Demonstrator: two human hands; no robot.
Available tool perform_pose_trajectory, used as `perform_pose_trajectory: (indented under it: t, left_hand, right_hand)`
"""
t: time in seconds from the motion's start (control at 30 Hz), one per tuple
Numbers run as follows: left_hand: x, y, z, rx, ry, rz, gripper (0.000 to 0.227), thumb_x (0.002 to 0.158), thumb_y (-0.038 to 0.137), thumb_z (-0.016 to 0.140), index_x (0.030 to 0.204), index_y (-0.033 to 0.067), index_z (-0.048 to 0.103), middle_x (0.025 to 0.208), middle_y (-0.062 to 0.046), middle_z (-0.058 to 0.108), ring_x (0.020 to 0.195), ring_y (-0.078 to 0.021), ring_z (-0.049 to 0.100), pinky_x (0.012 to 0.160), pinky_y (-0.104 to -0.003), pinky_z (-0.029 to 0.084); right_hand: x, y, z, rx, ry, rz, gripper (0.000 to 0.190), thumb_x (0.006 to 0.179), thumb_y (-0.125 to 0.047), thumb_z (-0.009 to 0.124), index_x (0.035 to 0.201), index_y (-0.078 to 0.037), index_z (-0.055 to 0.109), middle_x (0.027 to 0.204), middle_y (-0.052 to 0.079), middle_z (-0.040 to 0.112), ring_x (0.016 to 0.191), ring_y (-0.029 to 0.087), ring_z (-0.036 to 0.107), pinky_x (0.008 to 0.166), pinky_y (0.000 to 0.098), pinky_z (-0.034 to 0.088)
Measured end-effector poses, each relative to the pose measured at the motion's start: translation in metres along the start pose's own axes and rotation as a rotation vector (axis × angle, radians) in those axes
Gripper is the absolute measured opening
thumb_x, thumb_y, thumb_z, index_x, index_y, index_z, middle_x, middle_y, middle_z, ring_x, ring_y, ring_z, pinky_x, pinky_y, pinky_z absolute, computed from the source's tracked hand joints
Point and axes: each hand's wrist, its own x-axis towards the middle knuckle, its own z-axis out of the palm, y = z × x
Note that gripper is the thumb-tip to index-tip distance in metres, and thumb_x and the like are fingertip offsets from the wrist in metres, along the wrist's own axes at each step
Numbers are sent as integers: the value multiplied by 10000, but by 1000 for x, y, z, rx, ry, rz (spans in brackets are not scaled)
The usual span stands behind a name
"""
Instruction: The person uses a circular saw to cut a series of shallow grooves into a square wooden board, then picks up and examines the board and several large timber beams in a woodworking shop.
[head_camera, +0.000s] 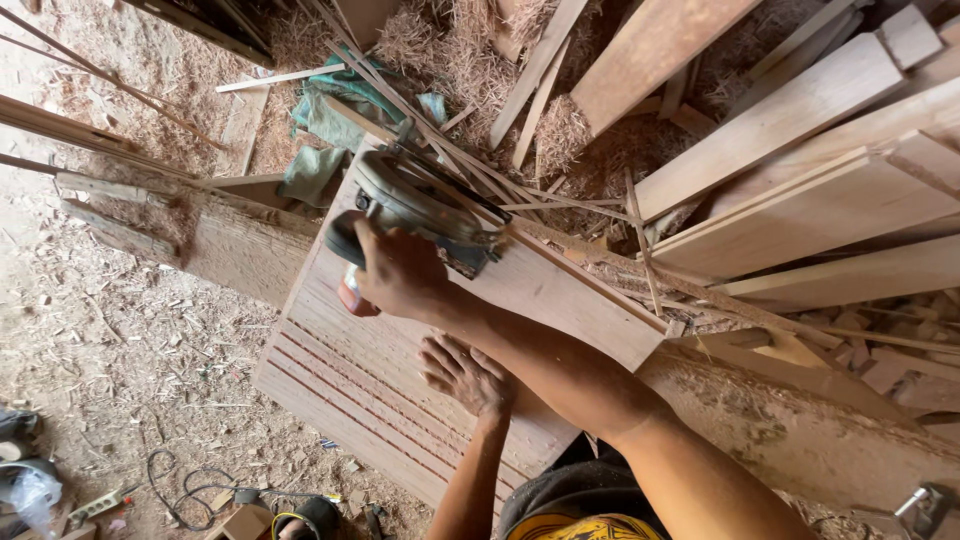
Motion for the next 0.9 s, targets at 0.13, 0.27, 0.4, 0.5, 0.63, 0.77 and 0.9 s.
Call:
perform_pose_trajectory:
  t: [0.13,0.27,0.4,0.5,0.63,0.77,0.9]
  left_hand:
    - [2,-12,7,34,69,104,836,1008,550,346,1646,73,92,1725,-157,-30,1587,-340,-84,1234,-566,-119]
    - [-2,-22,18,96,109,170,988,968,648,452,1652,74,30,1728,-146,-95,1589,-324,-141,1234,-557,-145]
    - [0,-29,25,127,133,149,981,972,670,447,1663,95,54,1739,-121,-72,1602,-302,-119,1261,-531,-121]
    - [-4,-30,31,105,141,141,917,968,648,398,1662,136,84,1743,-79,-41,1604,-275,-93,1268,-509,-110]
    - [0,-31,32,99,186,139,828,1024,602,339,1662,125,111,1749,-65,-13,1608,-255,-53,1270,-491,-105]
    - [0,-22,31,16,101,-38,681,1072,455,237,1666,124,192,1768,-18,59,1642,-254,16,1306,-485,-80]
    - [3,-12,28,67,256,105,696,1055,493,173,1622,92,220,1738,-69,73,1601,-278,41,1270,-491,-49]
  right_hand:
    - [43,-12,25,39,57,-38,275,895,-134,633,1127,3,575,760,186,695,480,244,652,402,380,542]
    - [77,-19,42,61,68,-82,318,856,-106,633,1129,43,568,764,202,682,453,237,638,380,367,543]
    - [114,-35,48,70,21,-70,300,867,-111,626,1118,46,575,731,192,684,457,227,649,406,387,520]
    - [124,-42,46,88,6,-81,296,897,-147,651,1126,31,596,745,173,711,507,219,669,449,378,536]
    - [76,-35,34,185,342,-299,437,864,-92,669,1275,32,593,898,210,707,558,226,670,412,316,564]
    - [-23,-4,-7,246,391,-413,407,1019,-126,685,1408,-76,578,1020,124,744,654,131,677,508,266,576]
    - [-122,14,-75,17,379,-233,393,912,-111,701,1302,-80,665,860,94,715,517,107,593,394,253,512]
